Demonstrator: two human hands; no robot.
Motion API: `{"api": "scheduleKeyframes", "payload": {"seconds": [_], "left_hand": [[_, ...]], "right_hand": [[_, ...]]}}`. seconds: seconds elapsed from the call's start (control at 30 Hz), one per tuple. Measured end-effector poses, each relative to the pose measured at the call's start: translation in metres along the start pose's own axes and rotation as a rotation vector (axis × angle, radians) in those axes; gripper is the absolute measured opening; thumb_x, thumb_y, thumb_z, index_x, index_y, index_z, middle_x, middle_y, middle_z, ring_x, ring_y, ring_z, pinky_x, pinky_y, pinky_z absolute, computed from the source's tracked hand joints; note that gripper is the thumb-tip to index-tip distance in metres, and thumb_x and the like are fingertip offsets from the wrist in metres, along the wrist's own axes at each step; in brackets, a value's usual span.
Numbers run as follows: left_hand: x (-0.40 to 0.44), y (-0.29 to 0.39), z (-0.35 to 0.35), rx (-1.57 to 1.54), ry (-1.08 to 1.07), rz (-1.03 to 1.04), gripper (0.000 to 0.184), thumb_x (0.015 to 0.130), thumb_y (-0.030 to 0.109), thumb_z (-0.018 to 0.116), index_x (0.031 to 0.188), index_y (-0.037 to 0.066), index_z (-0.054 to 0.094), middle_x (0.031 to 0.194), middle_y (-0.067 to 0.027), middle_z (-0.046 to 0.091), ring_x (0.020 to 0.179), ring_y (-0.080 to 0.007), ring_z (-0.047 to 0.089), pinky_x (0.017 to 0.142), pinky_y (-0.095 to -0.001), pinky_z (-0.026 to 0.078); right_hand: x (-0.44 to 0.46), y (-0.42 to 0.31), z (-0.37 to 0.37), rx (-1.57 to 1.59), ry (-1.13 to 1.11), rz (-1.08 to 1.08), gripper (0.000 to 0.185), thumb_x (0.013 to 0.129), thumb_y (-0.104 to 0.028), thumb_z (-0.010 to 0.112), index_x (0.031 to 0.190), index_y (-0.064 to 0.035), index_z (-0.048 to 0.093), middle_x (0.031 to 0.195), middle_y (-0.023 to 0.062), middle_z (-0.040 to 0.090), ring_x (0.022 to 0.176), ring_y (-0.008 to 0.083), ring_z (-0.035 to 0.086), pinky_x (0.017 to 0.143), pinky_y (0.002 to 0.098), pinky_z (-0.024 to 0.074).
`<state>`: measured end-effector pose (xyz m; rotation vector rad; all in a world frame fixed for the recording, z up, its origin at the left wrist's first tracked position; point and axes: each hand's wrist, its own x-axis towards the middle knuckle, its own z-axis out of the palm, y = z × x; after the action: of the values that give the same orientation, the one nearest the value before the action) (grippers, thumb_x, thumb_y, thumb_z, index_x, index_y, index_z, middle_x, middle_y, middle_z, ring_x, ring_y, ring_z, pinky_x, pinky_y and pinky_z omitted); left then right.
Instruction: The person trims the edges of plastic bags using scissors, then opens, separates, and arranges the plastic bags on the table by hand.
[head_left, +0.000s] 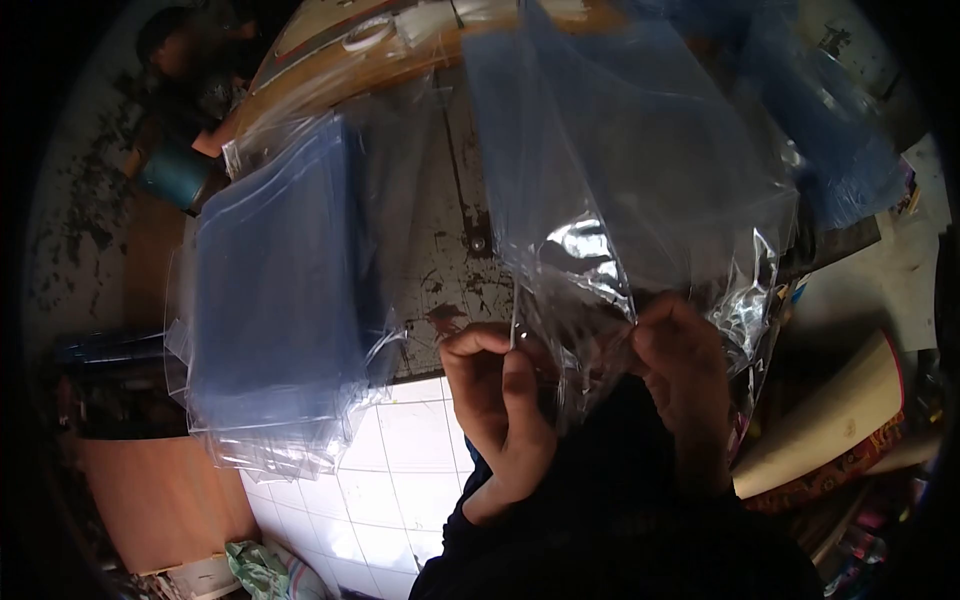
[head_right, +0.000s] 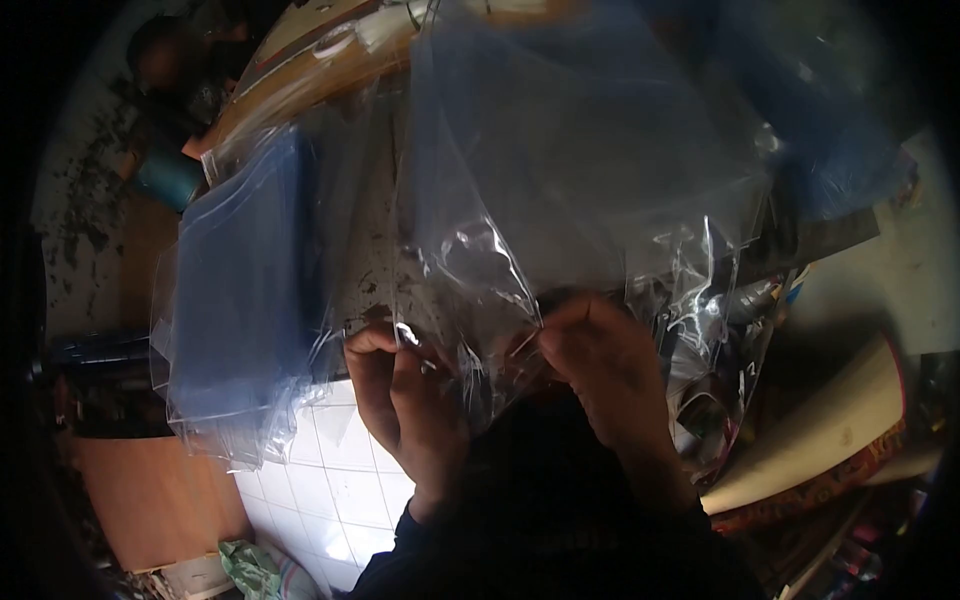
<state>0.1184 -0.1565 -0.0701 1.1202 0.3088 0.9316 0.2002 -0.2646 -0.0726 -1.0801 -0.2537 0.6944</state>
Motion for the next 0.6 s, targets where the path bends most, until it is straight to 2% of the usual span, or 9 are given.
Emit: {"api": "scheduleKeyframes", "payload": {"seconds": [0.1, 0.17, 0.2, 0.23, 0.3, 0.33, 0.43, 0.47, 0.6], "left_hand": [[-0.001, 0.000, 0.001, 0.041, 0.041, 0.024, 0.015, 0.087, 0.002, 0.042, 0.100, 0.003, 0.036, 0.077, -0.0063, 0.050, 0.072, -0.0098, 0.047, 0.067, -0.0228, 0.039], [0.002, -0.002, 0.004, 0.289, 0.041, 0.156, 0.021, 0.086, 0.001, 0.041, 0.105, 0.003, 0.034, 0.074, -0.0062, 0.049, 0.080, -0.0127, 0.049, 0.072, -0.0248, 0.041], [0.002, -0.001, 0.006, 0.493, 0.093, 0.283, 0.024, 0.084, 0.002, 0.048, 0.108, 0.003, 0.045, 0.087, -0.0093, 0.056, 0.099, -0.0177, 0.051, 0.087, -0.0328, 0.039], [0.002, 0.005, 0.007, 0.492, 0.091, 0.284, 0.024, 0.084, 0.002, 0.048, 0.108, 0.003, 0.045, 0.087, -0.0093, 0.056, 0.099, -0.0177, 0.051, 0.087, -0.0328, 0.039], [0.006, 0.020, 0.004, 1.468, -0.169, 0.620, 0.023, 0.080, 0.007, 0.055, 0.102, 0.010, 0.060, 0.112, -0.0062, 0.057, 0.116, -0.0179, 0.046, 0.101, -0.0398, 0.027], [0.005, 0.019, 0.002, 1.543, -0.277, 0.592, 0.039, 0.066, -0.006, 0.052, 0.098, 0.015, 0.065, 0.129, -0.0045, 0.046, 0.128, -0.0260, 0.031, 0.105, -0.0491, 0.019], [0.015, 0.032, 0.007, 1.552, -0.343, 0.552, 0.039, 0.067, -0.003, 0.054, 0.100, 0.016, 0.064, 0.129, -0.0028, 0.046, 0.127, -0.0234, 0.033, 0.105, -0.0517, 0.014], [0.017, 0.035, 0.009, 1.561, -0.329, 0.570, 0.032, 0.067, 0.001, 0.057, 0.094, 0.016, 0.064, 0.130, -0.0028, 0.046, 0.128, -0.0240, 0.032, 0.106, -0.0535, 0.009], [0.022, 0.045, 0.016, 1.694, -0.249, 0.492, 0.014, 0.068, 0.008, 0.061, 0.080, 0.014, 0.061, 0.131, -0.0017, 0.045, 0.130, -0.0248, 0.029, 0.105, -0.0574, 0.002]], "right_hand": [[0.001, 0.004, -0.002, 0.019, 0.023, 0.038, 0.005, 0.084, -0.004, 0.054, 0.088, -0.0027, 0.052, 0.078, 0.0031, 0.059, 0.063, 0.0027, 0.049, 0.053, 0.0160, 0.0361], [0.002, 0.005, -0.004, 0.047, 0.022, 0.041, 0.005, 0.084, -0.005, 0.055, 0.088, -0.0035, 0.052, 0.077, 0.0013, 0.057, 0.061, 0.0011, 0.045, 0.051, 0.0152, 0.0329], [0.002, 0.005, -0.006, 0.062, 0.005, 0.049, 0.005, 0.084, -0.006, 0.054, 0.088, -0.0034, 0.052, 0.078, 0.0018, 0.058, 0.062, 0.0013, 0.046, 0.052, 0.0150, 0.0335], [0.003, 0.006, -0.008, 0.077, -0.012, 0.059, 0.005, 0.085, -0.006, 0.054, 0.087, -0.0034, 0.051, 0.079, 0.0023, 0.058, 0.063, 0.0015, 0.047, 0.052, 0.0147, 0.0341], [0.002, 0.009, -0.009, 0.089, -0.016, 0.058, 0.004, 0.085, -0.006, 0.053, 0.088, -0.0033, 0.051, 0.078, 0.0023, 0.058, 0.062, 0.0013, 0.046, 0.052, 0.0147, 0.0338], [0.002, 0.010, -0.009, 0.098, -0.024, 0.059, 0.004, 0.085, -0.006, 0.052, 0.088, -0.0033, 0.050, 0.077, 0.0024, 0.058, 0.061, 0.0011, 0.045, 0.051, 0.0146, 0.0335], [0.005, 0.003, 0.004, 0.175, 0.008, 0.036, 0.003, 0.086, -0.004, 0.050, 0.088, -0.0025, 0.049, 0.077, 0.0028, 0.057, 0.062, 0.0023, 0.046, 0.054, 0.0165, 0.0359], [0.006, 0.003, 0.003, 0.175, 0.004, 0.033, 0.003, 0.086, -0.004, 0.050, 0.088, -0.0025, 0.049, 0.077, 0.0028, 0.057, 0.062, 0.0023, 0.046, 0.054, 0.0165, 0.0359], [0.008, 0.013, -0.016, 0.164, -0.073, 0.026, 0.003, 0.086, -0.003, 0.048, 0.088, -0.0010, 0.049, 0.082, 0.0069, 0.058, 0.078, 0.0101, 0.055, 0.069, 0.0235, 0.0437]]}}
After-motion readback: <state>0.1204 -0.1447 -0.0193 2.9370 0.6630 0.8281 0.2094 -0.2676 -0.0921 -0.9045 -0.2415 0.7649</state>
